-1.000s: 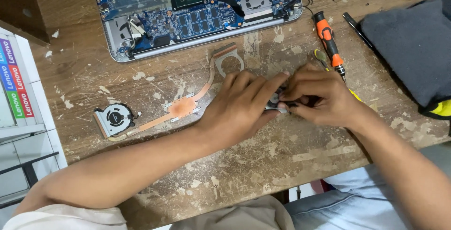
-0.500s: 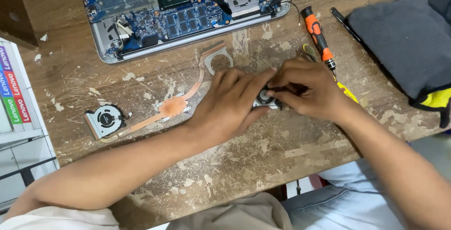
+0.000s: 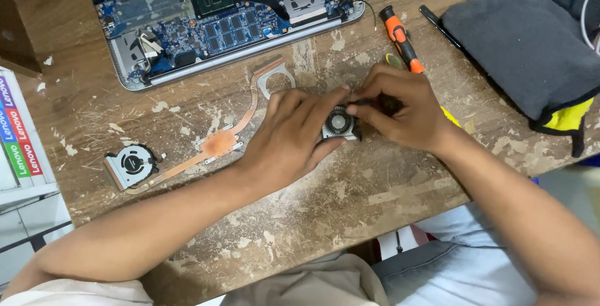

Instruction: Using a screwdriver to disassemble or repair a laptop cooling fan on a workbench.

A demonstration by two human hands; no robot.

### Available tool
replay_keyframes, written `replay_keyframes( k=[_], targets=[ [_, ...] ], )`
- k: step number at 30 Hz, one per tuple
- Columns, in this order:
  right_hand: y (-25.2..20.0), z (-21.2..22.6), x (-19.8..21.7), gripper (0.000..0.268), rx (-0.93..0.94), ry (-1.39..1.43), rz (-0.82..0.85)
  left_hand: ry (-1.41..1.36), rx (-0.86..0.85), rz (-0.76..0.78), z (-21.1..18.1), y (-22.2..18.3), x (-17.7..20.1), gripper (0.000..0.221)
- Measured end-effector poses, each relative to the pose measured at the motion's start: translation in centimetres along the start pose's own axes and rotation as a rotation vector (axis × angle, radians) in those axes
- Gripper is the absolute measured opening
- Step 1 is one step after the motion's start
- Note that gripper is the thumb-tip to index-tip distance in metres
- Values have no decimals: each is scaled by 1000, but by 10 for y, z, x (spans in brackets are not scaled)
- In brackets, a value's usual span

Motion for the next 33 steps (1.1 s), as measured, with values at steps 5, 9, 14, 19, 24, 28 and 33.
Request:
replay_keyframes(
  k=[5, 9, 14, 19, 24, 28, 33],
  targets=[
    [2, 6, 3, 11, -69, -27, -32, -28, -20, -41, 0, 0, 1, 74],
    [1, 8, 3, 14, -30, -72, -33, -68, -4, -68, 1, 2, 3, 66],
    [3, 11, 5, 11, -45, -21, -49, -47, 22, -1, 1, 4, 4, 59],
    [5, 23, 6, 11, -8, 15, -69, -56, 13, -35, 1, 4, 2, 53],
    [3, 20, 2, 12, 1, 12, 2, -57, 37, -9, 3, 4, 1, 47],
    [6, 23, 1, 10, 9, 26, -18, -34, 48, 11, -1, 7, 5, 49],
    [4, 29, 3, 20, 39, -10, 81, -24, 58, 37, 0, 8, 5, 46]
  ],
)
Point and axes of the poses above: each hand's wrist, its own y-axis towards the middle knuckle, its own x-axis out of the back of the hand, z = x × y, the point moved 4 cm from there along y, towards the middle knuckle, and after that the axes turned 5 degrees about -x, right-handed, at the moved point
